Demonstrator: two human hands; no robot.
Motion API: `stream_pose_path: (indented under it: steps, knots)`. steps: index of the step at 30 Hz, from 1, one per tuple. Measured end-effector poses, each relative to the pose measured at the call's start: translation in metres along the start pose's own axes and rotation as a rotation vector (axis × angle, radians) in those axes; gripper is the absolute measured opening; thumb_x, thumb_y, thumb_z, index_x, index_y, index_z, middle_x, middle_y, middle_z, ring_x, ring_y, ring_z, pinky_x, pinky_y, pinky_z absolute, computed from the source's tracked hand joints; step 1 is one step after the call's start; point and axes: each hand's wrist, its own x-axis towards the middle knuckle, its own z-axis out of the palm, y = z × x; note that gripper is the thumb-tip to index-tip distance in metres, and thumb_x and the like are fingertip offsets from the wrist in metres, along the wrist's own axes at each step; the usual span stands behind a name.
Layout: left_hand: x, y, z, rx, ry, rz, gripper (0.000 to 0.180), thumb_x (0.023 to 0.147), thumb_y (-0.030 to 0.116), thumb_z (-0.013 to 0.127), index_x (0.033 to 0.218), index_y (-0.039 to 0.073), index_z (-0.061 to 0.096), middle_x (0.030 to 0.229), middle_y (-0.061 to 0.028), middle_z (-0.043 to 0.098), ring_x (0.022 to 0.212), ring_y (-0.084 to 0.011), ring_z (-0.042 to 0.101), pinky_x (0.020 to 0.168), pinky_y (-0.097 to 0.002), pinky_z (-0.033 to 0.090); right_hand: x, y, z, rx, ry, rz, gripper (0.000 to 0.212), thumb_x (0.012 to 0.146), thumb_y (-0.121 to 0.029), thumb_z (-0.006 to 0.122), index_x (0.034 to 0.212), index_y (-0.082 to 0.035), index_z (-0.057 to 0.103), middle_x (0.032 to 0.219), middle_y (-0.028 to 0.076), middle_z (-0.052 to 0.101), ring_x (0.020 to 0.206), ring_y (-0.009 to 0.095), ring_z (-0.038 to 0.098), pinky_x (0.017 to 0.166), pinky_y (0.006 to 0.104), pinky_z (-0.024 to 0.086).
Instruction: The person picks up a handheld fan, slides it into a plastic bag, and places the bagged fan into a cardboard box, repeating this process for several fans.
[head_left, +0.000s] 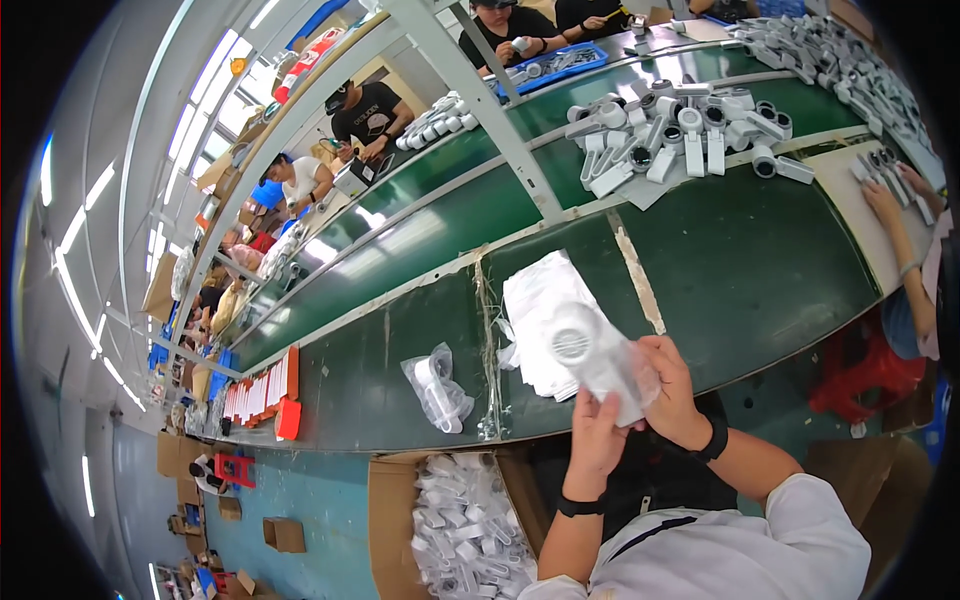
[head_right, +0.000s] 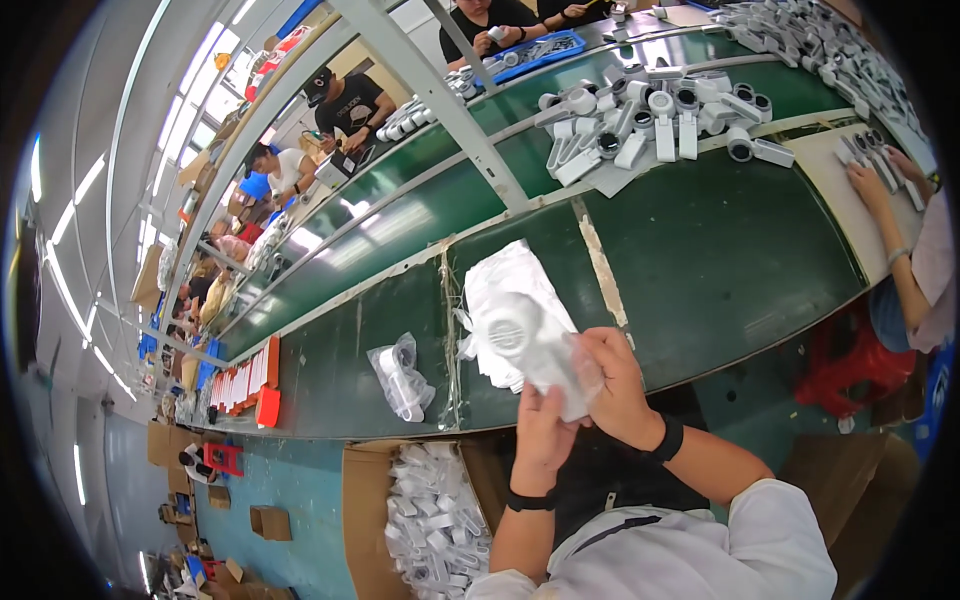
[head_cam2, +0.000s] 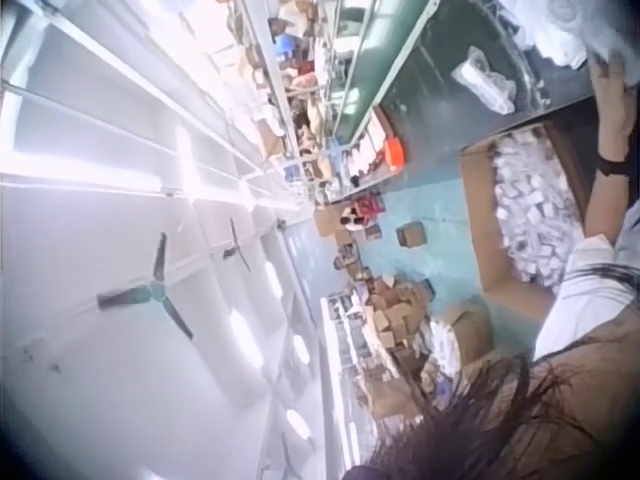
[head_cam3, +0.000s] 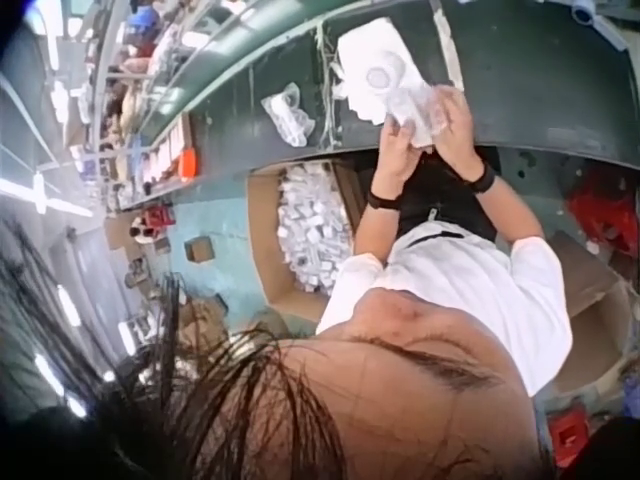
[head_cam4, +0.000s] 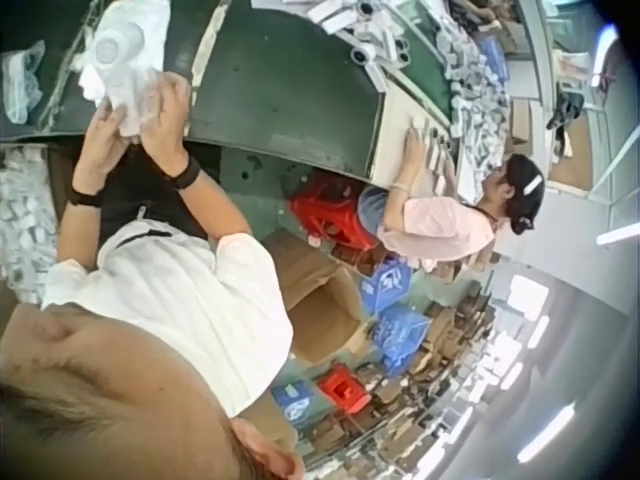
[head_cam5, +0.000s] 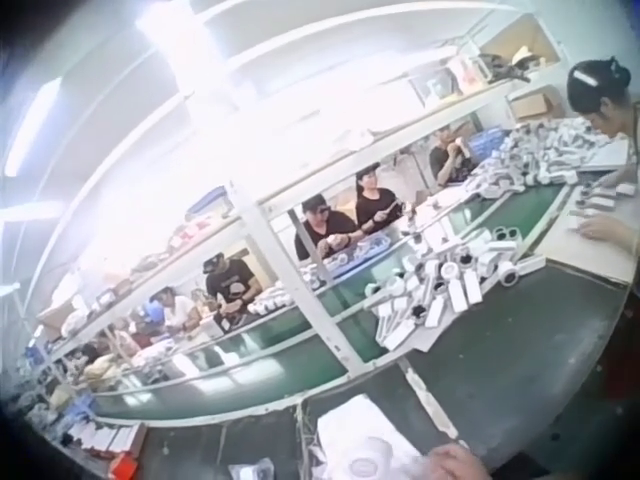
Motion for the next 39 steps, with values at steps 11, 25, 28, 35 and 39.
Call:
stream_pose_path:
  steps: [11, 25, 28, 35, 39]
  knots:
    - [-0.037, 0.113, -0.096, 0.815, 1.090, 0.679, 0.028, 0.094, 0.021, 0.061, 0.112, 0.001, 0.054, 0.091, -0.0078, 0.061, 0.066, -0.0125, 0.059, 0.042, -0.0248, 0.047, 0.002, 0.005, -0.014, 0.025, -0.345, -0.044, 0.011, 0.086, -0.012, 0.066, 0.093, -0.004, 0.070, 0.083, 0.010, 0.067, 0.071, 0.023, 0.065, 0.062, 0.0321, 0.051]
    - [-0.034, 0.149, -0.225, 1.616, 1.269, 0.375, 0.043, 0.083, 0.018, 0.067, 0.117, -0.007, 0.059, 0.116, -0.0225, 0.063, 0.105, -0.0327, 0.061, 0.088, -0.0392, 0.048, 0.131, 0.153, -0.175, -0.663, 0.132, 0.262, 0.042, 0.081, -0.023, 0.066, 0.118, -0.004, 0.056, 0.091, 0.011, 0.066, 0.080, 0.028, 0.064, 0.072, 0.0377, 0.051]
    - [-0.033, 0.158, -0.204, 2.007, 1.238, 0.827, 0.035, 0.086, 0.019, 0.068, 0.109, -0.006, 0.061, 0.113, -0.0198, 0.061, 0.096, -0.0325, 0.060, 0.084, -0.0425, 0.048, 0.166, 0.182, -0.217, -0.851, 0.250, 0.367, 0.050, 0.082, -0.022, 0.063, 0.126, -0.003, 0.048, 0.110, 0.019, 0.060, 0.101, 0.035, 0.059, 0.087, 0.0422, 0.048]
    - [0.035, 0.076, -0.043, 1.533, 0.419, 0.553, 0.027, 0.081, 0.006, 0.069, 0.107, 0.000, 0.064, 0.103, -0.0140, 0.065, 0.093, -0.0243, 0.061, 0.074, -0.0330, 0.050, 0.224, 0.260, -0.311, -1.339, 0.269, 0.336, 0.058, 0.082, -0.005, 0.051, 0.138, 0.000, 0.036, 0.143, 0.023, 0.038, 0.129, 0.040, 0.040, 0.108, 0.0463, 0.034]
    - [0.067, 0.041, -0.038, 1.806, 0.169, 0.602, 0.025, 0.078, 0.013, 0.074, 0.100, 0.003, 0.067, 0.095, -0.0137, 0.064, 0.087, -0.0331, 0.057, 0.079, -0.0420, 0.046, 0.231, 0.278, -0.335, -1.476, 0.052, 0.532, 0.061, 0.088, -0.007, 0.045, 0.146, -0.014, 0.028, 0.151, 0.007, 0.031, 0.136, 0.032, 0.033, 0.100, 0.0638, 0.037]
